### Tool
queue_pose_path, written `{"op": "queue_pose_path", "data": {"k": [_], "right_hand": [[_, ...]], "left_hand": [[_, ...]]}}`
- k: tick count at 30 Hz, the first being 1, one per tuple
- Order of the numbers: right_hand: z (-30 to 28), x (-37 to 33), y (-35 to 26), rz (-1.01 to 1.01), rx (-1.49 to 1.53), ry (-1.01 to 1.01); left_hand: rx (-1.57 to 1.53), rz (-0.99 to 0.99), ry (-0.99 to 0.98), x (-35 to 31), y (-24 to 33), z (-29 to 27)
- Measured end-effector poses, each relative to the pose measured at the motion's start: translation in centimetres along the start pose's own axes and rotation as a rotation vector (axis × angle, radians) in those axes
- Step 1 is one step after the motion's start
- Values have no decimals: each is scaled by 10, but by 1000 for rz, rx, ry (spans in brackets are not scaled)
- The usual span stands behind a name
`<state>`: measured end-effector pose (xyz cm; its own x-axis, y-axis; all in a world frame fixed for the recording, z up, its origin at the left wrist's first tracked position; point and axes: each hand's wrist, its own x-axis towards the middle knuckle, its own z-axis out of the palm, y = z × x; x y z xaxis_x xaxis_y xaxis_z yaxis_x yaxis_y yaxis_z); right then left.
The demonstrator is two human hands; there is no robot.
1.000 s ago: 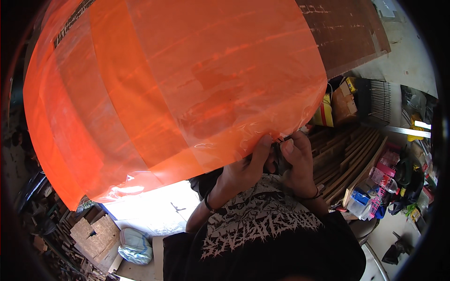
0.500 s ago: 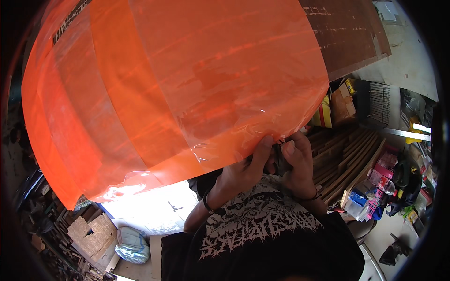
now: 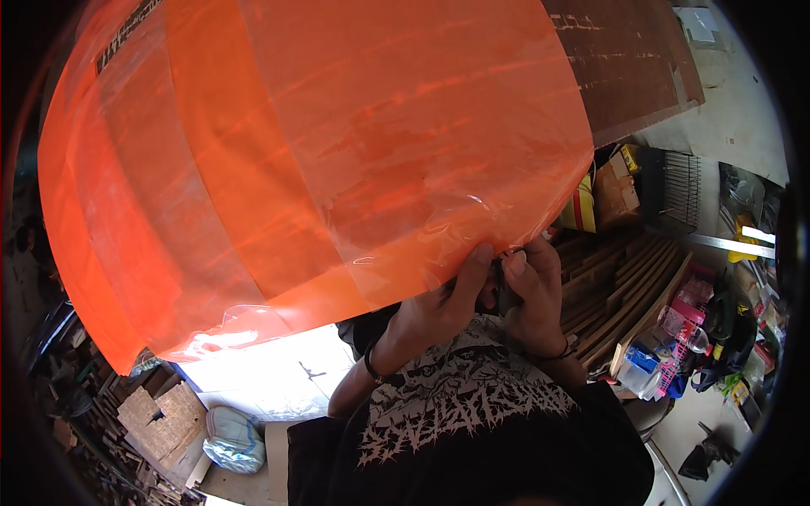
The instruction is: The person aligns orange plastic sheets on a table and uses a metal stapler to join the edges. They fold and press the plastic by hand before applying staples along the seams.
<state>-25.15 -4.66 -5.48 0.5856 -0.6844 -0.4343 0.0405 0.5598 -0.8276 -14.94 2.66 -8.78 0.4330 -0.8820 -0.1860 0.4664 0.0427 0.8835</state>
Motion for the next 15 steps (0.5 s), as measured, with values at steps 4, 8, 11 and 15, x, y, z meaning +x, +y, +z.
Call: {"op": "queue_pose_path", "data": {"k": [4,8,11,15], "right_hand": [[-2,0,4,-31,-7,18],[-6,7,7,-2,-5,-18],[-17,10,4,-38,22,-42],[-32,25,-22,-167,-30,95]], "left_hand": [[57,81,-30,2,3,-1],[38,83,-24,5,-1,-3],[-63,80,9,7,11,0],[112,120,69,-3,-4,-8]]}}
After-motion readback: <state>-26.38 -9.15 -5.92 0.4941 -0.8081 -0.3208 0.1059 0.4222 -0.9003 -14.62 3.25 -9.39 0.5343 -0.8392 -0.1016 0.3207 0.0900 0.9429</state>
